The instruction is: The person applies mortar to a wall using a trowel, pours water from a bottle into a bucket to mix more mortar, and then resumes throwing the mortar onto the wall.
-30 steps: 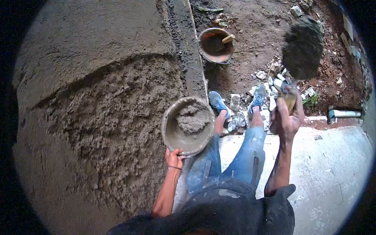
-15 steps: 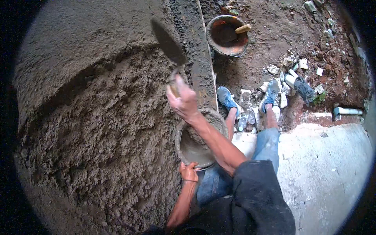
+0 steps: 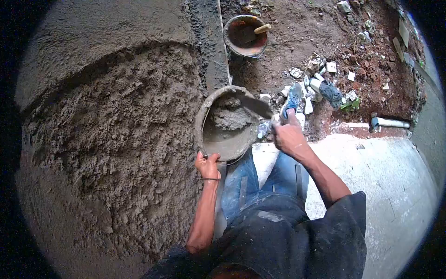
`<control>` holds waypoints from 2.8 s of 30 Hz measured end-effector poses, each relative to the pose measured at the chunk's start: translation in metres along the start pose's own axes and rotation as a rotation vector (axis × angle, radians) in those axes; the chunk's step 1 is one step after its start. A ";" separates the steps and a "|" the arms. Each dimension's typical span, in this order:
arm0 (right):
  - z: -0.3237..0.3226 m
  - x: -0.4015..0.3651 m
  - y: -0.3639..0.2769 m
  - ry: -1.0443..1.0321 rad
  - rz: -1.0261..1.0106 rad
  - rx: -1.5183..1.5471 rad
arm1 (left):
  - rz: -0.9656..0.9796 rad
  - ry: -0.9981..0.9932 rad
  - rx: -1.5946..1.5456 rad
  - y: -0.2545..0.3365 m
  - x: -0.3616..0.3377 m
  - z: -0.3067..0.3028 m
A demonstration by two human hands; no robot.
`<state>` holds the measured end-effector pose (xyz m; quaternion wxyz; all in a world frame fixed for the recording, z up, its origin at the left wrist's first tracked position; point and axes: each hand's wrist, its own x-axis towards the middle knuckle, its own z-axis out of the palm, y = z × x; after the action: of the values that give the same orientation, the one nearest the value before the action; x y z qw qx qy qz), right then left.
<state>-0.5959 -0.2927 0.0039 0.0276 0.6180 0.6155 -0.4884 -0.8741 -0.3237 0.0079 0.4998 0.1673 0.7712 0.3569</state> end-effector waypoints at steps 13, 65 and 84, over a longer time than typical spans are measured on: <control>0.025 0.033 -0.023 -0.276 -0.310 0.427 | 0.144 -0.137 0.118 0.026 -0.007 0.048; 0.103 0.216 -0.107 0.837 0.094 0.315 | -0.252 0.058 -0.055 -0.041 0.007 -0.051; -0.023 -0.030 0.005 0.128 0.017 -0.044 | 0.146 -0.105 0.171 0.022 0.004 0.008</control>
<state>-0.5714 -0.3009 0.0320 0.0061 0.6523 0.6214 -0.4340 -0.8711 -0.3027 0.0191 0.4962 0.2834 0.7574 0.3160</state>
